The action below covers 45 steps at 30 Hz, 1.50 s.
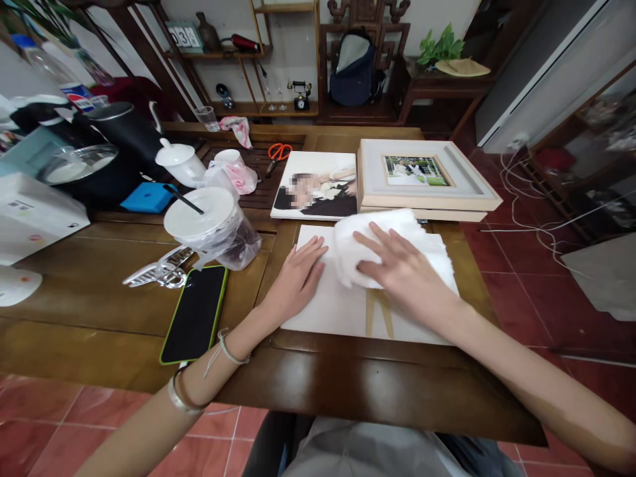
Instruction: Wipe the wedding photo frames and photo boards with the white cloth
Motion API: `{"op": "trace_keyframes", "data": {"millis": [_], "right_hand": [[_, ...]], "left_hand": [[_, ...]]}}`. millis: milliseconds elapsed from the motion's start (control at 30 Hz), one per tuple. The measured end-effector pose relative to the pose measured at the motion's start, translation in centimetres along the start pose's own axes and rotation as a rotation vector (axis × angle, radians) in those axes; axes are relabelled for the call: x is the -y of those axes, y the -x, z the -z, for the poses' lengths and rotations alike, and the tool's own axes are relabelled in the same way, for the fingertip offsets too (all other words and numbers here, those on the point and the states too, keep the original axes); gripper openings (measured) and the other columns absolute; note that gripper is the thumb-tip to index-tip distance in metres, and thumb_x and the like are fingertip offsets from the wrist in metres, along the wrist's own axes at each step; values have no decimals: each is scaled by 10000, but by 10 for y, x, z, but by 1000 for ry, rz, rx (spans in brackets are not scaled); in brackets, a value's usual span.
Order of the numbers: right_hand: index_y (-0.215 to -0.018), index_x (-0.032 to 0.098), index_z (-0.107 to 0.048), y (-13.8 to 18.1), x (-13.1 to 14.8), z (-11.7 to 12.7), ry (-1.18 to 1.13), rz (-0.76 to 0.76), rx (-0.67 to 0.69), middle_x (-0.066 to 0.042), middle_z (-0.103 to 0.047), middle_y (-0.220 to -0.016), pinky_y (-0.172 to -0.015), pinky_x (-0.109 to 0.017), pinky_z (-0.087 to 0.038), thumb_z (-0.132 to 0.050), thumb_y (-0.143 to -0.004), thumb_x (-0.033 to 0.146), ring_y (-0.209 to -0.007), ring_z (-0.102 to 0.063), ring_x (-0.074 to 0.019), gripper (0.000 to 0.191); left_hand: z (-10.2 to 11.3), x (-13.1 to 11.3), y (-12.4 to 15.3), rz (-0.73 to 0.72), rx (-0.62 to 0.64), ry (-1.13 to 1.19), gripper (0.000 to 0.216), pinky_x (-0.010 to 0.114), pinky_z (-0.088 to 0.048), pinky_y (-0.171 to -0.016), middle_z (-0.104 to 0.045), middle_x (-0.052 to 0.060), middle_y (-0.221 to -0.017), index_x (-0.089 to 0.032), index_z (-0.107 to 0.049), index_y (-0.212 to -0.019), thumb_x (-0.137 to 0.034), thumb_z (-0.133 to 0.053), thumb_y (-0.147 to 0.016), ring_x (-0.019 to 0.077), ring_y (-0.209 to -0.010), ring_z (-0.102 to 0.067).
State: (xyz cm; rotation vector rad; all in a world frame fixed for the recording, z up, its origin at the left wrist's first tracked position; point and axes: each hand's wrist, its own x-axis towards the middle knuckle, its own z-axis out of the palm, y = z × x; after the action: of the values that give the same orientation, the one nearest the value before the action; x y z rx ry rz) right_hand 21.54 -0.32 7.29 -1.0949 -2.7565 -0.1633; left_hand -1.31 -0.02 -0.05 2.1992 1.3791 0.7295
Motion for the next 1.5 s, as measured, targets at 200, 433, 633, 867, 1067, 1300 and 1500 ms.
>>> {"op": "trace_keyframes", "data": {"millis": [200,433,633,867,1067,1300,1500], "right_hand": [[-1097,185,-689,-13,13,-19,-105,-54,226,-129,-458,-1477,-1085,-728,-221,-606,-759,80,-1402,-277,-447,363],[-1065,199,-689,31,56,-5,-267,53,224,-159,-453,-1473,-1103,-726,-177,-559,-837,203,-1407,-252,-454,263],[-1048,214,-637,61,75,22,-398,155,246,-140,-485,-1452,-1129,-675,-222,-551,-818,215,-1408,-311,-379,245],[-748,226,-518,64,38,57,-452,-160,21,-48,-650,-824,-567,-256,-526,-476,-638,22,-721,-649,-173,236],[-760,208,-555,42,3,42,-27,-198,-269,-127,-681,-919,-584,-333,-510,-493,-720,20,-794,-662,-262,203],[-999,191,-706,-10,8,-19,31,-33,18,-164,-529,-1407,-999,-660,-380,-535,-790,-3,-1330,-430,-413,332],[-1124,210,-690,-18,15,-44,-120,-15,133,-146,-439,-1486,-1103,-697,-210,-581,-795,49,-1416,-281,-403,382]], "left_hand": [[-1,0,0,4,-13,27,403,509,-207,-1195,-472,95,-1480,-208,-470,-1369,-286,-312,-1007,210,-1432,-342],[-1,2,-1,-16,-16,2,384,503,-228,-1189,-469,113,-1480,-185,-499,-1337,-237,-335,-993,207,-1428,-350],[-1,3,-1,-23,-8,-19,370,524,-240,-1176,-473,118,-1476,-193,-522,-1310,-222,-347,-985,219,-1426,-354],[-2,3,-1,-25,-9,1,377,538,-228,-1176,-464,123,-1481,-193,-524,-1313,-217,-354,-977,224,-1428,-350],[-2,4,-1,-36,-26,14,376,553,-229,-1173,-473,124,-1474,-197,-522,-1313,-216,-353,-978,230,-1425,-356],[-3,5,-1,-28,-76,52,413,538,-258,-1169,-469,133,-1476,-187,-456,-1381,-237,-367,-980,239,-1409,-385],[1,0,-2,12,-144,121,449,468,-322,-1157,-456,141,-1484,-161,-430,-1414,-311,-356,-998,239,-1382,-427]]}}
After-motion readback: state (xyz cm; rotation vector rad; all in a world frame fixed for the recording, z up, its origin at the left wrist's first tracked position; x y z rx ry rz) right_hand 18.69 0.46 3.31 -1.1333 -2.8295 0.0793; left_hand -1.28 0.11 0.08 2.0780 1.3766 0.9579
